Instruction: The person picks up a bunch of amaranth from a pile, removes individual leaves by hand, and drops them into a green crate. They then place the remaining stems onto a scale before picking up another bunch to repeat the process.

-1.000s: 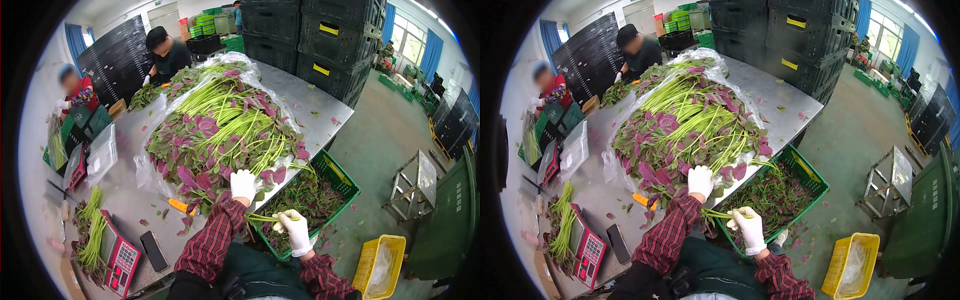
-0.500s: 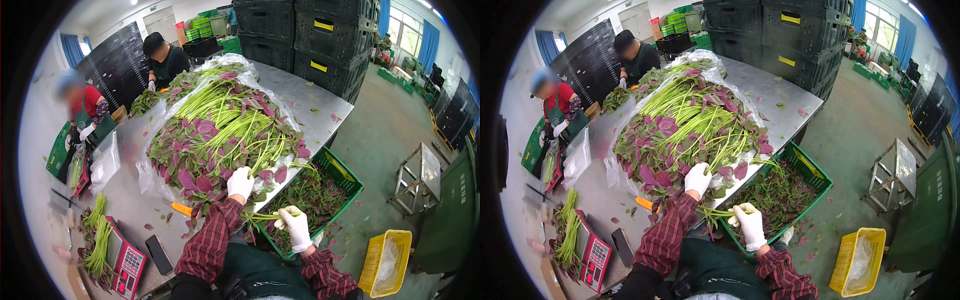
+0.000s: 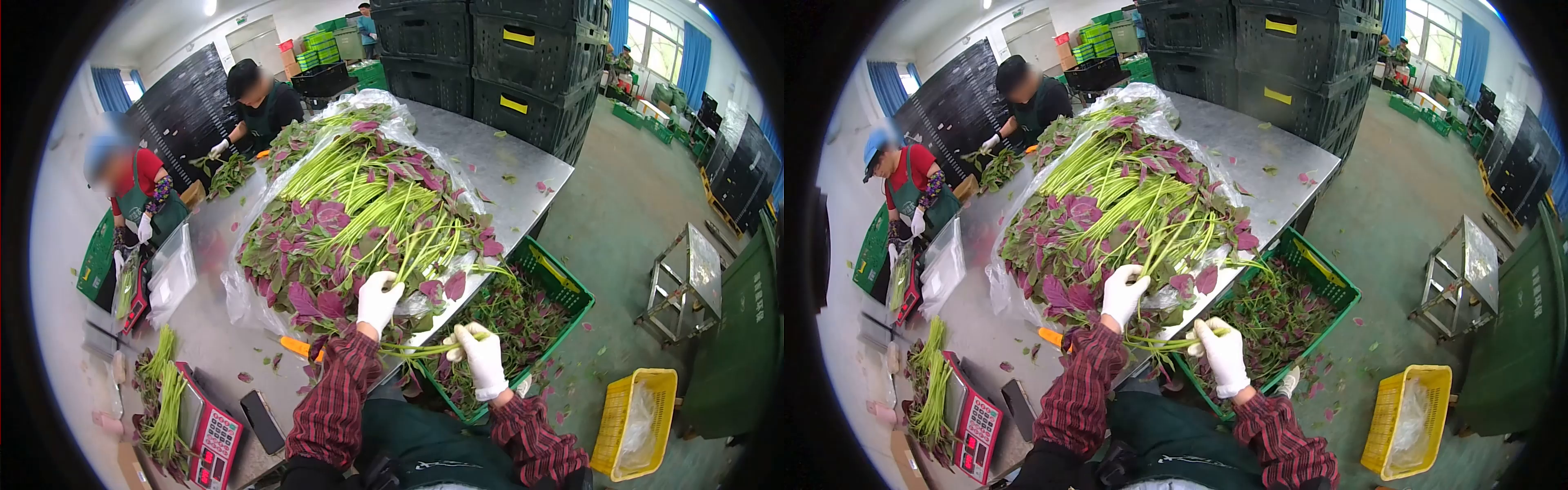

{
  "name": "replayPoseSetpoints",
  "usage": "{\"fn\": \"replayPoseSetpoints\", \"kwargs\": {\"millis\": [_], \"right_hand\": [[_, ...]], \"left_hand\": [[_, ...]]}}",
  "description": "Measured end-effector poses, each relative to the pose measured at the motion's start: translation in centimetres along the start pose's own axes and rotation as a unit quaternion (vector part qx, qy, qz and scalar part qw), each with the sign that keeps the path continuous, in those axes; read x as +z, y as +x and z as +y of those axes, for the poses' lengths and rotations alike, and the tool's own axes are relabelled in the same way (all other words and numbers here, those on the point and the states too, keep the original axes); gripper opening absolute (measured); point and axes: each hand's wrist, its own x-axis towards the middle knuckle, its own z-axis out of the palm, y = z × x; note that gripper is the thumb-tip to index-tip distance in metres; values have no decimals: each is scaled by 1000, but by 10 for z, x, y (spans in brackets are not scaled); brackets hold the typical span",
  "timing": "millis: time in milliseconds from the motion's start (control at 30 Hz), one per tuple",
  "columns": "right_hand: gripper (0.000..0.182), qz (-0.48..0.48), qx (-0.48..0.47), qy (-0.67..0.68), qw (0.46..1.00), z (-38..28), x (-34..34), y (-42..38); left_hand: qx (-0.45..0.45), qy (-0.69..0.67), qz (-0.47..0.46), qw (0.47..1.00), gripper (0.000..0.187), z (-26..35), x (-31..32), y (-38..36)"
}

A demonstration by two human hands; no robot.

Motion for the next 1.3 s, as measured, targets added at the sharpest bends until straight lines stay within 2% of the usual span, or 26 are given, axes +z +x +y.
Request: {"fn": "replayPoseSetpoints", "kwargs": {"millis": [67,100,167,367,400,500,600,667,700,767,967,1033,1167,1233,1300], "right_hand": [[21,-6,-19,-6,1000,-5,5,15],[19,-14,-24,-8,1000,-11,9,22],[20,-49,-48,-21,997,-28,18,34],[35,-139,-74,-29,987,-68,52,36],[30,-158,-74,1,985,-68,59,34],[24,-131,-44,-69,988,-70,65,20],[21,-103,-70,17,992,-64,64,23],[20,-76,-90,81,990,-71,65,22],[20,-66,-117,73,988,-73,69,25],[23,-85,-109,59,989,-83,70,19],[27,-160,-96,44,981,-83,73,18],[27,-156,-96,52,982,-78,72,20],[28,-109,-102,37,988,-65,71,26],[28,-75,-114,30,990,-56,70,29],[28,-43,-123,23,991,-55,70,27]], "left_hand": [[-34,-131,-25,990,16,3,-10,-3],[-33,-129,-25,991,16,11,-16,-6],[-95,-266,-82,956,16,43,-34,-19],[-90,-256,-128,954,17,74,-70,-51],[-96,-253,-141,952,17,75,-74,-56],[-113,-270,-151,944,18,73,-82,-69],[-60,-151,-83,983,18,64,-92,-81],[-52,-159,-73,983,17,64,-102,-89],[-42,-167,-63,983,17,64,-105,-93],[-34,-164,-55,984,17,59,-110,-98],[-78,-178,-63,979,17,49,-124,-105],[-74,-103,-142,982,18,42,-128,-105],[-68,-104,-170,978,14,38,-132,-106],[-139,-273,-31,951,16,46,-134,-102],[-125,-272,42,953,17,58,-137,-94]]}}
